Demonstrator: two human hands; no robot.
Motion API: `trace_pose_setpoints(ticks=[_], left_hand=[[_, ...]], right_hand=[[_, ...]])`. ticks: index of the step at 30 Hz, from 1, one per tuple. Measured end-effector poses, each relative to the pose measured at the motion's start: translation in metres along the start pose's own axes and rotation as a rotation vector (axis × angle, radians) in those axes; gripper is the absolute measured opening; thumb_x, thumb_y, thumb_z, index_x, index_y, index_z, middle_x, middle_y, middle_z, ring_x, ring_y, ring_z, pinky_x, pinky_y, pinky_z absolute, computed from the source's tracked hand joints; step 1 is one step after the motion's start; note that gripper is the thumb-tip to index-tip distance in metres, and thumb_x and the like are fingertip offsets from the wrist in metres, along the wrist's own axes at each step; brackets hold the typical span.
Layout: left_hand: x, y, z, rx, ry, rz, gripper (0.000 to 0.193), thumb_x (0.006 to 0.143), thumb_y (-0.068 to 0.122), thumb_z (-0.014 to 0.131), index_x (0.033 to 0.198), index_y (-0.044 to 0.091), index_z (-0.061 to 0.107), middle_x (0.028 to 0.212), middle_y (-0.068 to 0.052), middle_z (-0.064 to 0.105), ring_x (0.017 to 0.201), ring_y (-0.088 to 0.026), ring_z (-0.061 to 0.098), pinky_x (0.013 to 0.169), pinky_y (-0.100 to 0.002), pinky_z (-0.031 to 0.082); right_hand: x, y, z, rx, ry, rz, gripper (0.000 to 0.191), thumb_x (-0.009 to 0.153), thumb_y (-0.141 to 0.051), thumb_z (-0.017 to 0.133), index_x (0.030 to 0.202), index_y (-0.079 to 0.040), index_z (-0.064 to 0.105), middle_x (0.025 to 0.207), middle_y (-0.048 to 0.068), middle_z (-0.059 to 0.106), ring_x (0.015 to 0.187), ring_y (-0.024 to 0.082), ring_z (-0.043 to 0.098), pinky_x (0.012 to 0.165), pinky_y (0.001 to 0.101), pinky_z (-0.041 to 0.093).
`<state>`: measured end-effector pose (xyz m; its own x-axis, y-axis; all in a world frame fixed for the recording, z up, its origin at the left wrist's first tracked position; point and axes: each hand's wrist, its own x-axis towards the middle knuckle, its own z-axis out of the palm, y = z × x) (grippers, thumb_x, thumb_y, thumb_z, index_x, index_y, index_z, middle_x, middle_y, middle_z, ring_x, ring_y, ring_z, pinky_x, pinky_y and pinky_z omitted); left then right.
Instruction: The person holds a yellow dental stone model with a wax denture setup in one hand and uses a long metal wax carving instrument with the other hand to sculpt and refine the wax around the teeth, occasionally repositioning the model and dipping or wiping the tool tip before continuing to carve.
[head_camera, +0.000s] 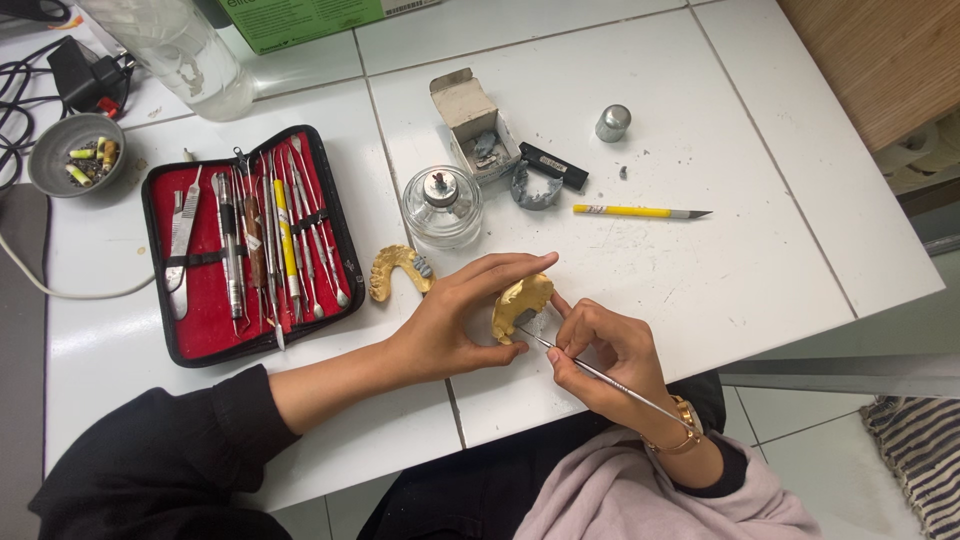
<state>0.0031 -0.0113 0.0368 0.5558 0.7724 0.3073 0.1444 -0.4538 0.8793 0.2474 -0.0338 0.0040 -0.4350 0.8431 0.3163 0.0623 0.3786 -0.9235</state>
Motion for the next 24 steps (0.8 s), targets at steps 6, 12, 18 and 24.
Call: trace_pose_setpoints(ticks=[6, 12, 18, 24], left_hand=[[0.0002, 0.0010, -0.0005, -0.028, -0.004, 0.013, 0.089, 0.077, 0.002, 0.082, 0.156, 0.017, 0.044, 0.151, -0.012, 0.053, 0.140, -0.028, 0.057, 0.117, -0.042, 0.044], [0.0002, 0.0017, -0.0011, -0.041, -0.003, 0.023, 0.086, 0.077, 0.001, 0.082, 0.154, 0.016, 0.046, 0.152, -0.011, 0.052, 0.142, -0.028, 0.055, 0.118, -0.042, 0.043], [0.0013, 0.0012, -0.0005, -0.055, -0.002, 0.029, 0.083, 0.077, 0.001, 0.082, 0.152, 0.015, 0.047, 0.153, -0.011, 0.051, 0.144, -0.028, 0.054, 0.118, -0.042, 0.043], [0.0006, 0.0000, -0.0007, -0.047, 0.003, 0.036, 0.083, 0.077, 0.002, 0.083, 0.151, 0.015, 0.048, 0.152, -0.010, 0.052, 0.143, -0.028, 0.054, 0.118, -0.042, 0.043]], right_hand=[[0.0003, -0.0005, -0.0005, -0.016, -0.003, -0.014, 0.022, 0.081, 0.008, 0.071, 0.075, -0.007, 0.056, 0.074, 0.002, 0.062, 0.071, 0.009, 0.059, 0.125, 0.0552, 0.041], [-0.0002, 0.0007, -0.0007, -0.008, 0.012, 0.003, 0.023, 0.082, 0.008, 0.071, 0.075, -0.007, 0.054, 0.074, 0.003, 0.062, 0.071, 0.009, 0.059, 0.124, 0.0544, 0.042], [-0.0006, 0.0028, -0.0015, 0.003, 0.016, 0.007, 0.023, 0.082, 0.008, 0.070, 0.076, -0.006, 0.053, 0.074, 0.004, 0.061, 0.071, 0.009, 0.058, 0.123, 0.0531, 0.044], [-0.0013, 0.0042, -0.0016, 0.010, 0.019, 0.010, 0.024, 0.082, 0.009, 0.069, 0.076, -0.007, 0.053, 0.075, 0.004, 0.060, 0.071, 0.009, 0.058, 0.122, 0.0522, 0.045]])
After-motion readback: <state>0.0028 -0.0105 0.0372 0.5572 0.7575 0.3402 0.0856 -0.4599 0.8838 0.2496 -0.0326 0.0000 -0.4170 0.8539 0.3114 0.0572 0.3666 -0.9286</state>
